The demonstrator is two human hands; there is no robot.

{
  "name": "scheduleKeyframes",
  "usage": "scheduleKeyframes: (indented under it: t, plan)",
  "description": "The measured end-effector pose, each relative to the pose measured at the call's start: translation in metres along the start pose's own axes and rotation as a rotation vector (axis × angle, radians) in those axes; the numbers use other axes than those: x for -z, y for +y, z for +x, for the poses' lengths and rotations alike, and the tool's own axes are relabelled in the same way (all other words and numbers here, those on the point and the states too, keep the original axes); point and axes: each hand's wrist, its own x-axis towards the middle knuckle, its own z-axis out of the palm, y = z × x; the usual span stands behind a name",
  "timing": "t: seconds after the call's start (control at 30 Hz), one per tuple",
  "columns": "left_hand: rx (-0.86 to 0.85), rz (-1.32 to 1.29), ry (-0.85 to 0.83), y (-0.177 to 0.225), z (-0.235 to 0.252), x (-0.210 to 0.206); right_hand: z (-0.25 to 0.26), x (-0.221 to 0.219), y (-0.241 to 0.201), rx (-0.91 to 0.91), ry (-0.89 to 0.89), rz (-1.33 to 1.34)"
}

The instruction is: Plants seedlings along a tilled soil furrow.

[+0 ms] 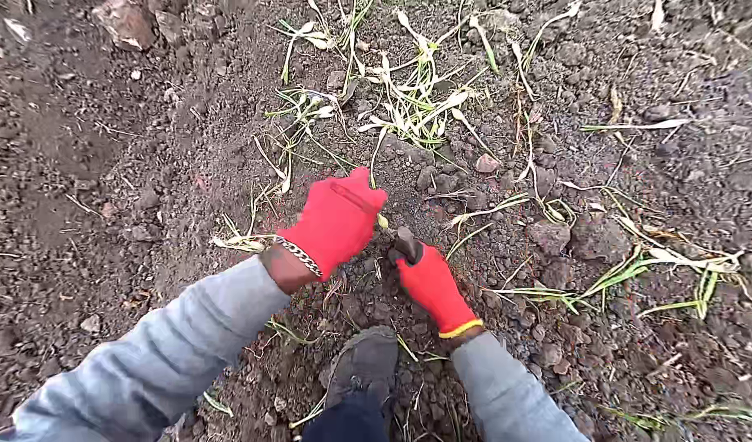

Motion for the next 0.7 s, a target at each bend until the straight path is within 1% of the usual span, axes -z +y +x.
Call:
scheduleKeyframes:
  t: [0.03,0.1,0.13,0.17,0.2,0.23,0.27,0.3,0.33,0.37,0.4,0.43,0.47,0.5,0.53,0.57,0.6,0.63,0.67,0.7]
  plan:
    - [-0.085,0.022,-0.116,0.020,0.012,-0.015,-0.006,0.006,0.007,-0.049,0.003,0.022]
    - [-0.304,0.003,-0.361,0.048,0.020,-0.068,-0.039,0.037,0.017,-0.058,0.117,0.120]
    - [-0.375,-0.046,-0.406,0.051,0.018,-0.088,-0.056,0.051,0.020,-0.050,0.194,0.167]
    - [-0.383,-0.132,-0.364,0.047,0.017,-0.095,-0.069,0.062,0.024,-0.048,0.245,0.196]
    - [-0.323,-0.244,-0.246,0.038,0.017,-0.093,-0.080,0.068,0.030,-0.059,0.256,0.186]
    - [-0.207,-0.339,-0.093,0.027,0.021,-0.083,-0.082,0.069,0.036,-0.083,0.234,0.143]
    - [-0.060,-0.385,0.049,0.013,0.032,-0.067,-0.076,0.066,0.041,-0.114,0.192,0.105]
    - [0.093,-0.403,0.128,-0.001,0.049,-0.050,-0.068,0.065,0.040,-0.147,0.141,0.071]
    - [0.227,-0.420,0.145,-0.012,0.069,-0.040,-0.061,0.068,0.034,-0.165,0.107,0.041]
    - [0.322,-0.446,0.133,-0.020,0.090,-0.038,-0.054,0.077,0.019,-0.156,0.100,0.024]
    - [0.374,-0.481,0.124,-0.026,0.109,-0.040,-0.050,0.092,-0.005,-0.112,0.122,0.034]
    - [0.388,-0.541,0.122,-0.030,0.120,-0.043,-0.054,0.110,-0.034,-0.044,0.166,0.064]
    - [0.373,-0.622,0.144,-0.034,0.120,-0.047,-0.060,0.129,-0.065,0.044,0.207,0.124]
    - [0.337,-0.695,0.190,-0.042,0.114,-0.049,-0.065,0.150,-0.093,0.170,0.220,0.221]
    - [0.296,-0.736,0.220,-0.053,0.104,-0.049,-0.063,0.168,-0.109,0.337,0.201,0.350]
    - [0.272,-0.752,0.237,-0.066,0.091,-0.046,-0.053,0.183,-0.108,0.517,0.124,0.441]
    - [0.264,-0.738,0.246,-0.079,0.074,-0.043,-0.026,0.201,-0.090,0.765,-0.141,0.471]
    - [0.253,-0.705,0.269,-0.092,0.054,-0.036,-0.003,0.197,-0.084,0.866,-0.271,0.438]
    - [0.242,-0.659,0.312,-0.105,0.033,-0.026,-0.001,0.168,-0.101,0.672,-0.163,0.349]
    - [0.232,-0.592,0.369,-0.115,0.014,-0.016,-0.004,0.116,-0.133,0.333,0.052,0.177]
